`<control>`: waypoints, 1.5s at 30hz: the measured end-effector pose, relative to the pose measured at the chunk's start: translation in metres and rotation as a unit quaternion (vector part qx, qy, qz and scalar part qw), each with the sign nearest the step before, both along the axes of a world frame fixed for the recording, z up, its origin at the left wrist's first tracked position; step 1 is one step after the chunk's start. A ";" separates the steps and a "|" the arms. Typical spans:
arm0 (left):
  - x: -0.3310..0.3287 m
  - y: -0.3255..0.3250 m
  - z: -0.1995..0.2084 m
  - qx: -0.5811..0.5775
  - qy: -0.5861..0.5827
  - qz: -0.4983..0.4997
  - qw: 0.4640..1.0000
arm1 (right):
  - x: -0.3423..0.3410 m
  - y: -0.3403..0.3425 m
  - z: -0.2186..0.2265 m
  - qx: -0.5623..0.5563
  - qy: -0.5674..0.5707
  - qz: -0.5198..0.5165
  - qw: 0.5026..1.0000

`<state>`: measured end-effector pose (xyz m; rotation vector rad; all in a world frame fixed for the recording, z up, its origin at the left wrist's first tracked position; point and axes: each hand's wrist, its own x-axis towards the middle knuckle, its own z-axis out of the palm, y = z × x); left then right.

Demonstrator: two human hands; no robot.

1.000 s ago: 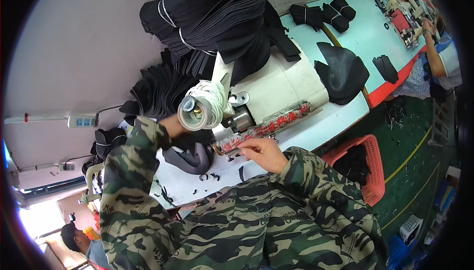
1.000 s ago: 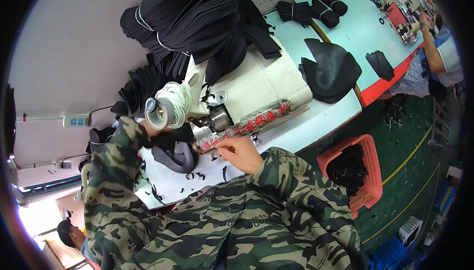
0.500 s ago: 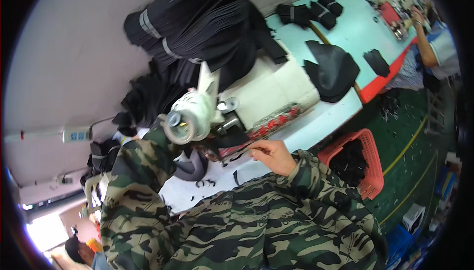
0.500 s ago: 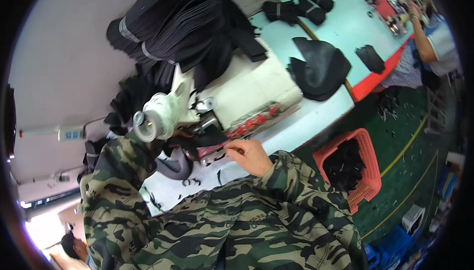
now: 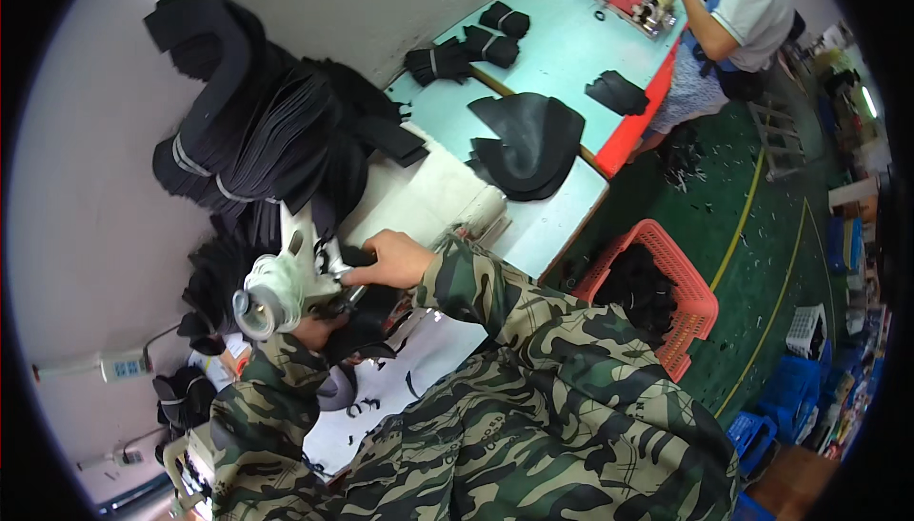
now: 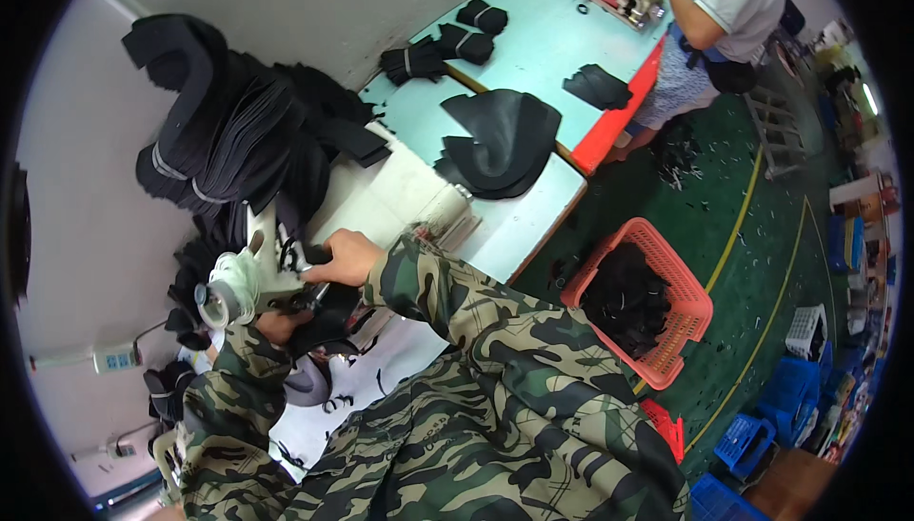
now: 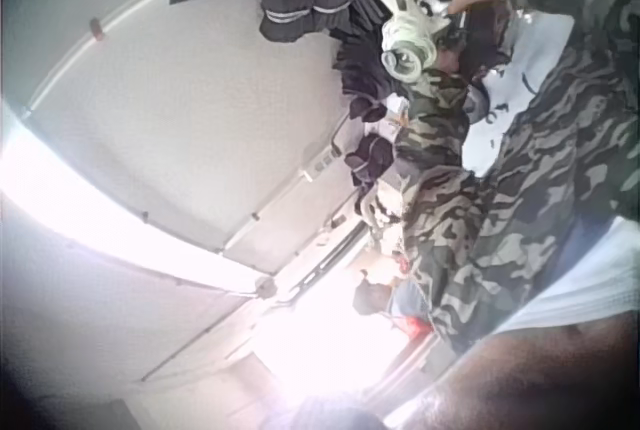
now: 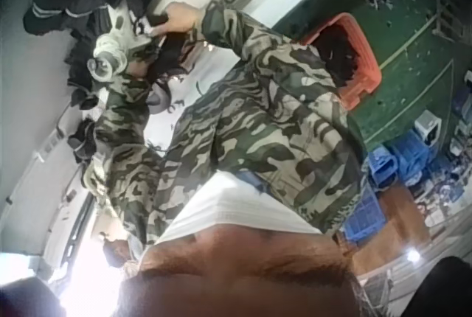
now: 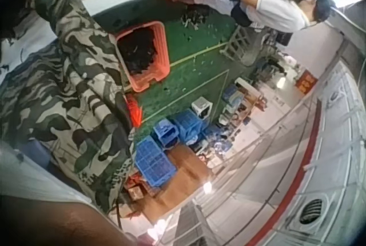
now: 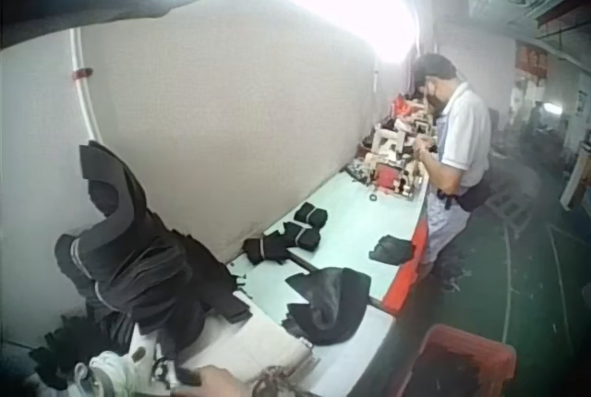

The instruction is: The person feeds black shoe components through an edge skiving machine and sorts and stacks cut pieces on the workbench by hand.

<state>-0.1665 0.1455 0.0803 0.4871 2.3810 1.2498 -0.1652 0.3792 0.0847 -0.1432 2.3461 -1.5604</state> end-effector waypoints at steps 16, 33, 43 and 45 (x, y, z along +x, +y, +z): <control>-0.010 -0.042 0.001 0.056 -0.469 -0.135 0.871 | 0.085 0.152 0.090 -0.280 0.070 -0.278 0.916; 0.019 -0.002 0.009 0.171 -0.418 -0.061 0.890 | 0.091 -0.034 -0.010 -0.273 -0.174 0.014 0.946; -0.013 -0.010 0.014 -0.197 -0.111 -0.124 0.966 | 0.080 -0.002 0.014 -0.035 0.072 -0.153 0.985; -0.024 -0.003 0.015 -0.230 0.056 -0.144 0.961 | 0.079 0.013 0.022 -0.039 0.082 -0.186 0.978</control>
